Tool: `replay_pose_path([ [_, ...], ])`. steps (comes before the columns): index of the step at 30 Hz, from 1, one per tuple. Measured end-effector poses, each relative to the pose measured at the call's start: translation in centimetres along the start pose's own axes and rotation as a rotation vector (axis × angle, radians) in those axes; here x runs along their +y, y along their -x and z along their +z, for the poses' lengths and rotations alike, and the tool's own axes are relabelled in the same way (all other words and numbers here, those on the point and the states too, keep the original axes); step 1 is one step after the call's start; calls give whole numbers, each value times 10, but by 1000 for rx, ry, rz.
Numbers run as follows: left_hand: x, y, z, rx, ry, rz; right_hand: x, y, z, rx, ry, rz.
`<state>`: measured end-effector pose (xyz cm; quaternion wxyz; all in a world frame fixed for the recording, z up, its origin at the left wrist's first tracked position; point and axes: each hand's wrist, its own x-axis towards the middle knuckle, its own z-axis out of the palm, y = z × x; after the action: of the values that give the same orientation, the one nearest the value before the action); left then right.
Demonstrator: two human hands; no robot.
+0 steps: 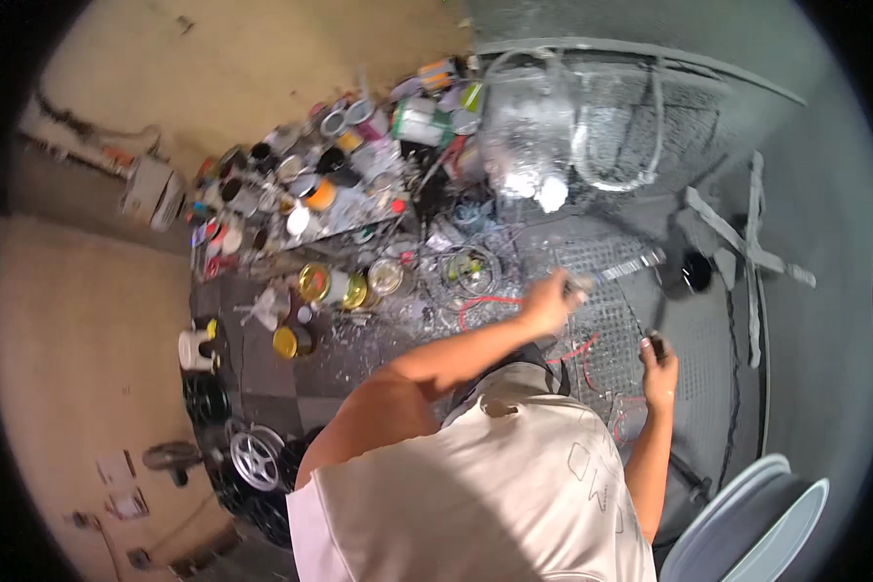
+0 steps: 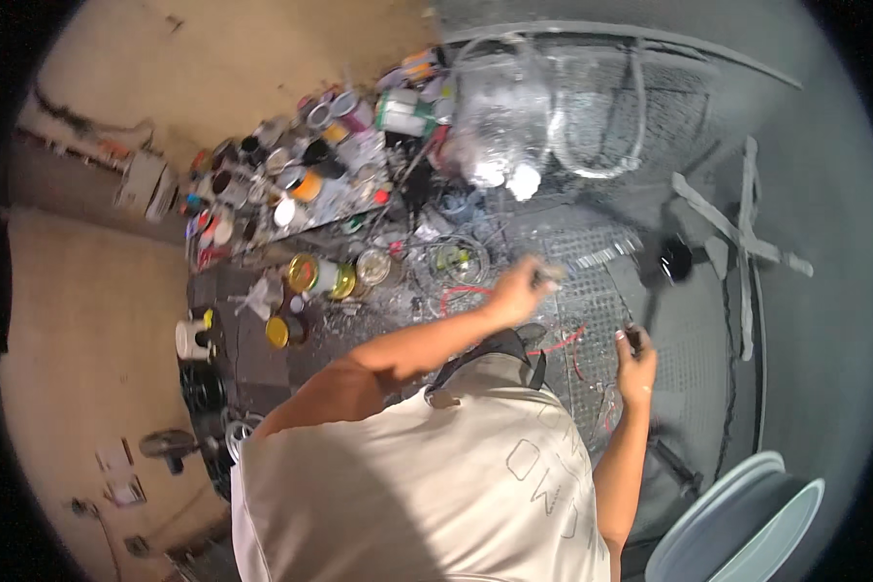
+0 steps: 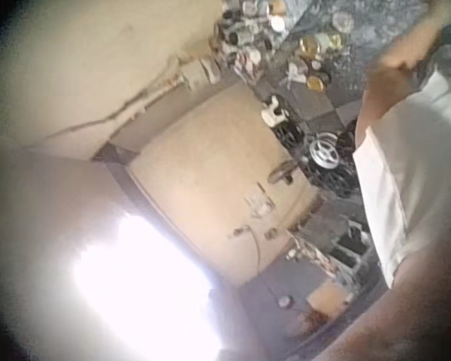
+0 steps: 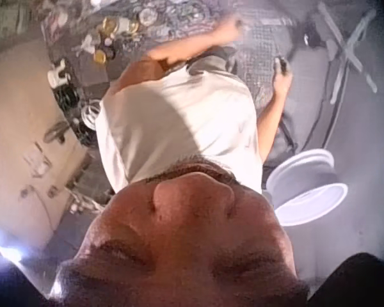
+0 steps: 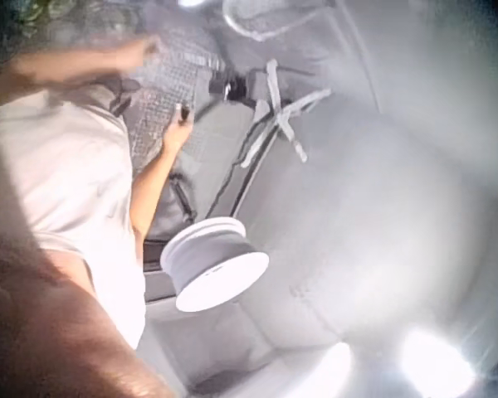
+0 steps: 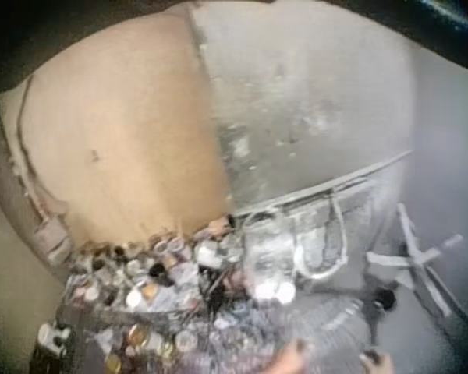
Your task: The person applies yellow tape to a stand component, picks up a white wheel rim, and then uses a spray gun to paint the inner spokes and barrel of the rim black.
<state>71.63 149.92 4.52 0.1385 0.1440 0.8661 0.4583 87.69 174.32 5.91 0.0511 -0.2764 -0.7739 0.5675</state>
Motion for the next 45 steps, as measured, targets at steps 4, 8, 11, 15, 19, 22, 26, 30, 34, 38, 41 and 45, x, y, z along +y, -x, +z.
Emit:
replay_pose_path([
  [4,23,96,56,-222,151,-47,-6,14,8,254,-59,161],
  [8,47,155,89,-423,254,89,33,69,-8,682,-182,144],
  [11,65,198,94,-629,323,256,44,129,-42,836,-208,153],
  [15,81,232,103,-1034,375,452,-46,195,-62,1061,-562,74],
  [19,157,242,105,-1648,153,445,-41,280,-106,1190,-473,122],
  [22,183,255,128,-1658,383,570,-66,322,-112,1303,-419,197],
  [26,228,276,117,-1841,429,654,-92,386,-94,1431,-320,261],
  [30,223,308,119,-2175,467,202,-139,414,-69,1501,-375,258],
  [34,223,330,122,-2432,444,-138,-152,437,-54,1574,-470,228],
  [38,224,348,142,-2540,342,-247,-144,450,-54,1623,-535,203],
  [41,233,364,166,-2614,309,-234,-131,460,-65,1621,-531,160],
  [45,251,381,200,-2611,317,-66,-115,475,-97,1563,-551,140],
])
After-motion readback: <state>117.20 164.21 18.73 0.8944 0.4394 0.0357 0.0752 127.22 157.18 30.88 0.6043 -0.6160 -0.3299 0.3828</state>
